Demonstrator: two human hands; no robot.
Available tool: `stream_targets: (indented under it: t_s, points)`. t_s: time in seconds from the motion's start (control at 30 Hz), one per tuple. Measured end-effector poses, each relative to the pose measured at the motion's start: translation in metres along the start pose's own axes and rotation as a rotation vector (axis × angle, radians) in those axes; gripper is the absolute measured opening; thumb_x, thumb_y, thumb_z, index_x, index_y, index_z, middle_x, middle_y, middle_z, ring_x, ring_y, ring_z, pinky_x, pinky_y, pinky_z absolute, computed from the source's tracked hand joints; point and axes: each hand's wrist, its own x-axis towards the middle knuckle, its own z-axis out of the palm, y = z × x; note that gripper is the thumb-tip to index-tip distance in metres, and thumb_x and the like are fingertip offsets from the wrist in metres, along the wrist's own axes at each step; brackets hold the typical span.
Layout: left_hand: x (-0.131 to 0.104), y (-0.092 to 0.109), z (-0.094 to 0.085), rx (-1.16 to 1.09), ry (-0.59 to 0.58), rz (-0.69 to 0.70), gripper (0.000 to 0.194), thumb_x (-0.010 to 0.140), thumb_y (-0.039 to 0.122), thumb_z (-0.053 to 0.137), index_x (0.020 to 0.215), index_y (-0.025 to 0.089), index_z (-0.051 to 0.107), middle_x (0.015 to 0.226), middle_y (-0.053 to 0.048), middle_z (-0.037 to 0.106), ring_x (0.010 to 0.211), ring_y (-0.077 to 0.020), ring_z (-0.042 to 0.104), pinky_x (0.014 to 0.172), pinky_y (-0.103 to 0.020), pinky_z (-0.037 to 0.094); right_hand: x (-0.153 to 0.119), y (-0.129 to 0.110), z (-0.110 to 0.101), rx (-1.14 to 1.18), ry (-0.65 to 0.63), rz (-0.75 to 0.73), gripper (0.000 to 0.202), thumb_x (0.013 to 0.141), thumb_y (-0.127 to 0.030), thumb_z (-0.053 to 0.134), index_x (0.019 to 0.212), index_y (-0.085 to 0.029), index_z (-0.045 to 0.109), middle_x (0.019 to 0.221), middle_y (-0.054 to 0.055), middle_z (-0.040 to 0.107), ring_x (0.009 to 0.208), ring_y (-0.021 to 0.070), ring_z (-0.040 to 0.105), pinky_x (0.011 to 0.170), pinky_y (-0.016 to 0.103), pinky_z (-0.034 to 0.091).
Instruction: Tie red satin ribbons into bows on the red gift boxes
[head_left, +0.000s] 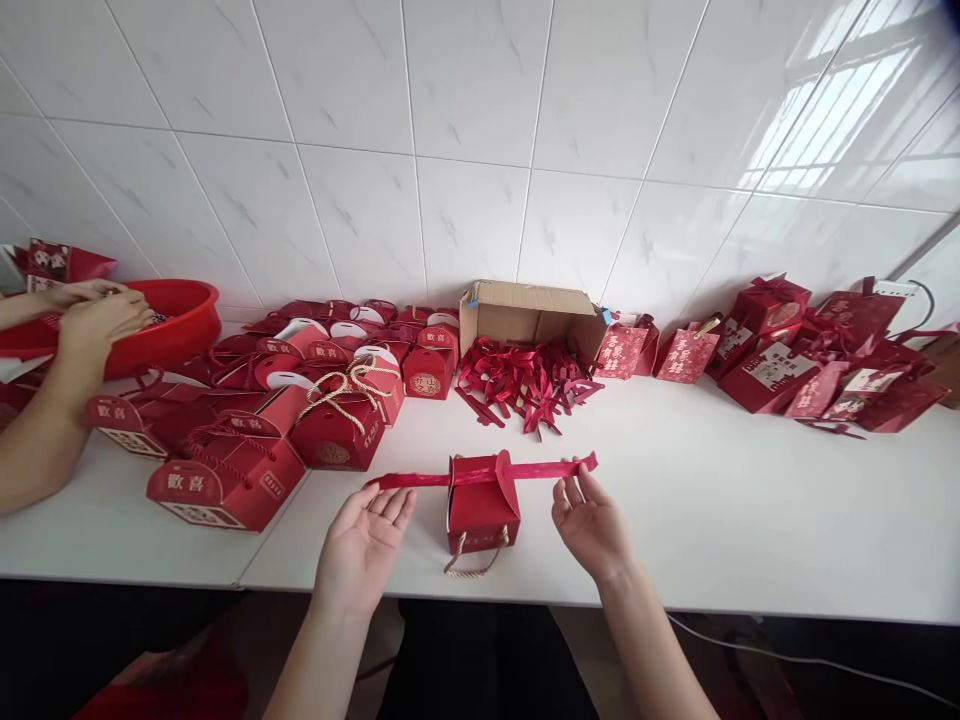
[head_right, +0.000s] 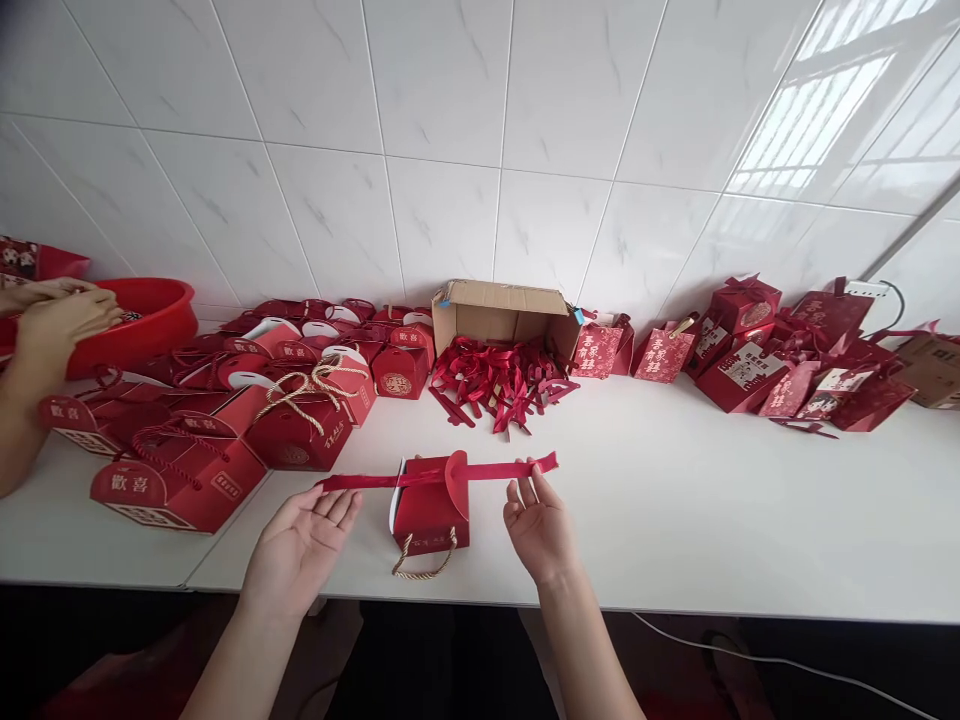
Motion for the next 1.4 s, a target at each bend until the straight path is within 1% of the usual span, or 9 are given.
stream_targets:
  t_s: [0.1,0.2,0.33,0.5,0.6,0.67,0.97,1.2,1.4]
  points:
    - [0.0,0.003,0.008,0.009,-0.028,0.036,0.019,0.08,0.005,0.049,0.065,0.014,0.057,0.074,-0.003,0.062,0.077,-0.0139,0.064,0.076,-0.031,0.057,-0.001,-0.001,0.0,-0.077,-0.014,-0.117,0.015,0.08,-0.02,0.067,0.094,-0.024,0.067,0.081,-0.004,0.068,0.071,0.0097,0.065,0.054,0.02,0.052]
    - [0.001,0.007,0.013,0.035,-0.118,0.029,0.014,0.076,0.003,0.054,0.069,0.014,0.058,0.079,-0.001,0.063,0.082,-0.0135,0.064,0.075,-0.027,0.054,-0.004,-0.003,0.006,-0.16,-0.05,-0.228,0.023,0.075,-0.025,0.072,0.097,-0.027,0.067,0.082,-0.006,0.067,0.077,0.0092,0.064,0.063,0.02,0.052]
    - [0.001,0.015,0.021,0.091,-0.225,0.059,0.011,0.069,0.006,0.061,0.066,0.015,0.057,0.078,0.0,0.064,0.08,-0.0124,0.063,0.074,-0.024,0.051,-0.012,-0.006,0.02,-0.292,-0.116,-0.397,0.024,0.068,-0.029,0.078,0.09,-0.026,0.069,0.076,-0.006,0.063,0.073,0.0084,0.061,0.068,0.02,0.049]
    - [-0.007,0.025,0.041,0.276,-0.419,0.317,0.014,0.067,0.018,0.071,0.075,0.018,0.059,0.077,0.001,0.065,0.083,-0.0144,0.062,0.08,-0.026,0.046,-0.02,-0.007,0.038,-0.477,-0.19,-0.605,0.019,0.067,-0.034,0.078,0.074,-0.021,0.066,0.071,-0.003,0.059,0.069,0.0093,0.053,0.069,0.022,0.044]
    - [-0.013,0.027,0.055,0.409,-0.473,0.482,0.019,0.068,0.021,0.074,0.079,0.018,0.059,0.076,0.001,0.065,0.083,-0.0143,0.062,0.083,-0.027,0.042,-0.024,-0.007,0.05,-0.622,-0.252,-0.708,0.019,0.071,-0.037,0.075,0.075,-0.021,0.065,0.072,-0.003,0.058,0.07,0.0102,0.05,0.07,0.024,0.042]
    - [-0.017,0.027,0.063,0.452,-0.492,0.515,0.022,0.068,0.022,0.075,0.081,0.018,0.058,0.076,0.001,0.065,0.083,-0.0146,0.062,0.085,-0.029,0.042,-0.029,-0.007,0.06,-0.713,-0.287,-0.769,0.02,0.074,-0.039,0.072,0.076,-0.02,0.066,0.073,-0.002,0.058,0.071,0.0106,0.049,0.071,0.025,0.041]
    - [-0.021,0.03,0.087,0.451,-0.523,0.558,0.026,0.065,0.021,0.076,0.086,0.018,0.061,0.081,0.0,0.065,0.083,-0.0132,0.06,0.085,-0.027,0.042,-0.047,-0.006,0.096,-0.918,-0.456,-0.781,0.021,0.075,-0.039,0.07,0.076,-0.019,0.066,0.068,-0.002,0.056,0.063,0.0098,0.042,0.06,0.024,0.035]
    - [-0.028,0.035,0.094,0.433,-0.581,0.622,0.018,0.069,0.023,0.075,0.08,0.018,0.061,0.077,0.002,0.064,0.079,-0.0111,0.059,0.078,-0.023,0.043,-0.047,-0.008,0.099,-0.99,-0.522,-0.745,0.025,0.075,-0.042,0.069,0.078,-0.017,0.066,0.069,0.0,0.057,0.062,0.0106,0.043,0.058,0.024,0.035]
    - [-0.037,0.039,0.098,0.423,-0.593,0.63,0.02,0.069,0.027,0.075,0.083,0.018,0.064,0.082,-0.002,0.07,0.086,-0.0164,0.065,0.082,-0.027,0.045,-0.052,-0.017,0.1,-0.95,-0.512,-0.72,0.025,0.071,-0.042,0.072,0.078,-0.019,0.067,0.072,0.002,0.06,0.066,0.0127,0.049,0.056,0.023,0.039]
